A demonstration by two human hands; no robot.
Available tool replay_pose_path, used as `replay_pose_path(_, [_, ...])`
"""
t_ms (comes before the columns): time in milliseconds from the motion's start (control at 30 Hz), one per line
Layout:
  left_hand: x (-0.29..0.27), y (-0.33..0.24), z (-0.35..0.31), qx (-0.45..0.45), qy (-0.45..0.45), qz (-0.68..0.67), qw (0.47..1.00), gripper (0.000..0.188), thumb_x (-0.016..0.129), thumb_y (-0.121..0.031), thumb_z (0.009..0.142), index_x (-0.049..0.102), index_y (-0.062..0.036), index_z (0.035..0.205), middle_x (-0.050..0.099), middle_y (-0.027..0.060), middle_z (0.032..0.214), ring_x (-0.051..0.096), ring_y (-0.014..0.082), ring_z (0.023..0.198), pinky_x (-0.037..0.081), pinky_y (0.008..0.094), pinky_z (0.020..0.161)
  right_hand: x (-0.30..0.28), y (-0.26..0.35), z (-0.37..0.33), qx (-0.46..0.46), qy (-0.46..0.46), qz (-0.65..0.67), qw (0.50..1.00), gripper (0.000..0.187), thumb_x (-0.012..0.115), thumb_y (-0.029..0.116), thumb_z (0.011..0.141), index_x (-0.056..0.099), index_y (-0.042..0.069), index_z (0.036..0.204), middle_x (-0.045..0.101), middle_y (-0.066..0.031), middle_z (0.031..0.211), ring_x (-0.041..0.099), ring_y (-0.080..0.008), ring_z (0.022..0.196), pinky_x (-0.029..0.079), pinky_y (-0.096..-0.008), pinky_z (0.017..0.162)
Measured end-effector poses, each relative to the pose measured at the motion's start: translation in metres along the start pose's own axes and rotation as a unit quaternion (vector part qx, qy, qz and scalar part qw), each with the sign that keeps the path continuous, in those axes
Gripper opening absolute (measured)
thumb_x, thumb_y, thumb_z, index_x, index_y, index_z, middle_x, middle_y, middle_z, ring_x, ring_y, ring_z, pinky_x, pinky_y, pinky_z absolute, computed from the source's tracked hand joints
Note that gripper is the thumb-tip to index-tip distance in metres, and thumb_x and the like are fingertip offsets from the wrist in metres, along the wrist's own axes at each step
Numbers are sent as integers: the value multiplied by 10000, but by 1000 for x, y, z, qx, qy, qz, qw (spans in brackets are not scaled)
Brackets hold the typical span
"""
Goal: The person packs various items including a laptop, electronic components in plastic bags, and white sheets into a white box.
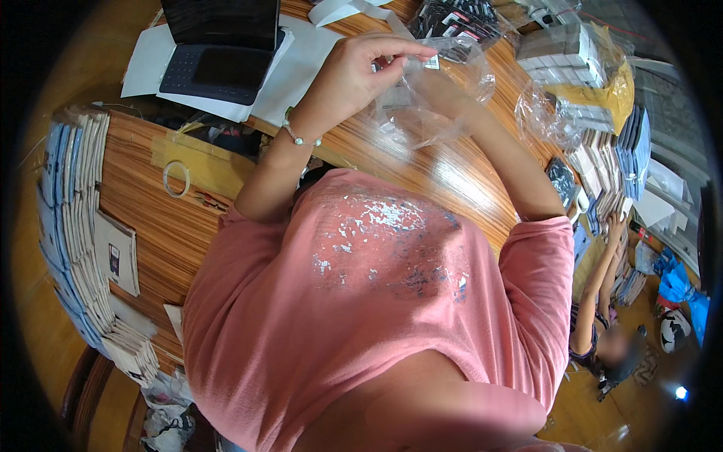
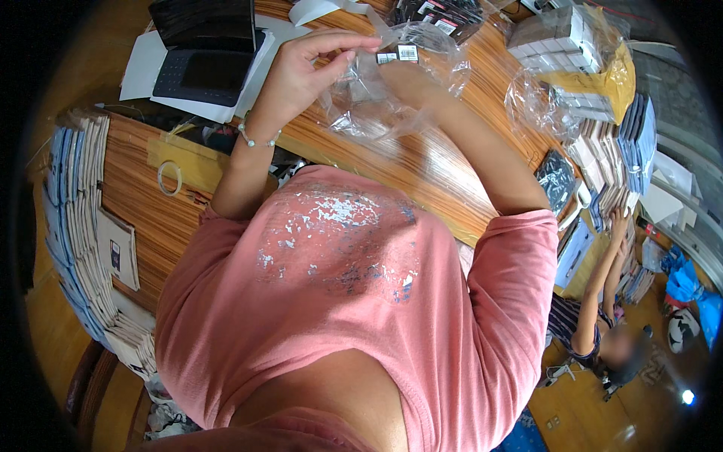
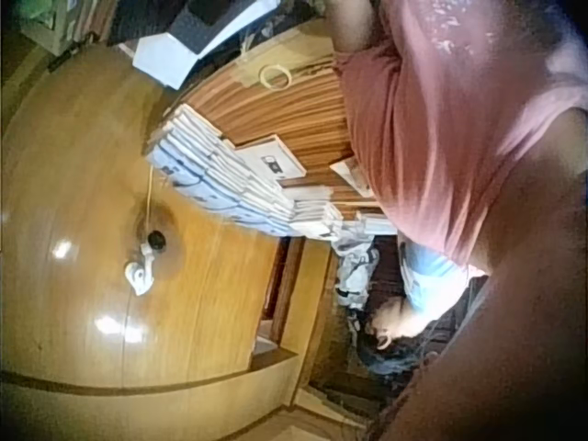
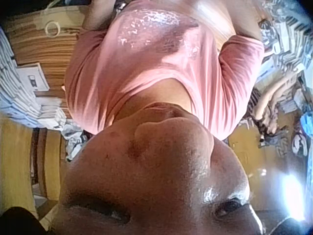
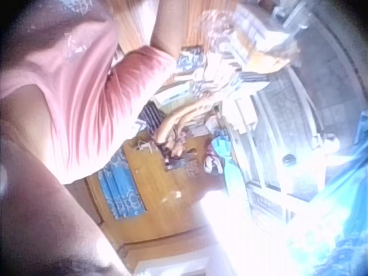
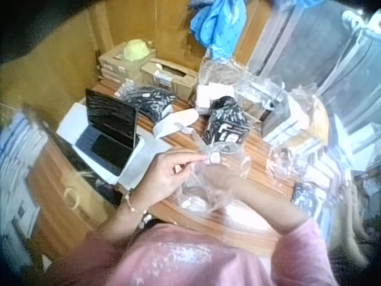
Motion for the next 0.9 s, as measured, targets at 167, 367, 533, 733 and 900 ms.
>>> replay_pose_path(167, [4,1,-2,20,26,34,999,229,518,-14,829,636,-64,1019,646,47,960,586,106,868,454,215,764,47,-17,24,-48,-78,-153,984,246,540,180,776,591,45,975,605,-158,937,615,-257,841,493,-371,702])
replay_pose_path(367, [-2,10,-7,31,13,49,998,234,519,-3,807,645,-68,993,650,58,915,578,115,794,447,223,727,55,4,19,-86,-84,-292,949,278,550,167,771,580,42,1018,596,-112,997,602,-228,877,502,-328,640])
replay_pose_path(533, [2,11,-11,-4,49,27,998,234,507,19,815,638,-44,998,649,64,917,592,115,854,442,216,774,56,13,23,-67,-55,-349,933,277,550,165,772,582,43,1019,593,-109,1014,588,-232,919,499,-324,651])
replay_pose_path(733, [-13,1,-8,18,-14,0,1000,205,513,-13,840,631,-36,1007,642,56,972,586,107,884,444,212,790,4,28,8,-7,-36,-137,990,286,581,117,722,589,39,997,617,-157,912,609,-267,869,495,-384,681])
replay_pose_path(900, [-19,2,2,21,-24,-8,999,215,512,-28,854,610,-29,1045,633,46,1007,569,86,913,441,202,815,-31,22,12,-15,-124,-66,990,254,603,126,696,604,52,938,621,-152,892,604,-305,844,493,-402,694])
Point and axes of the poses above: each hand's wrist, its own z-axis towards the middle knuckle, its own x-axis out of the palm, y = z × x, the point moved 1 cm from there along z, towards the middle knuckle
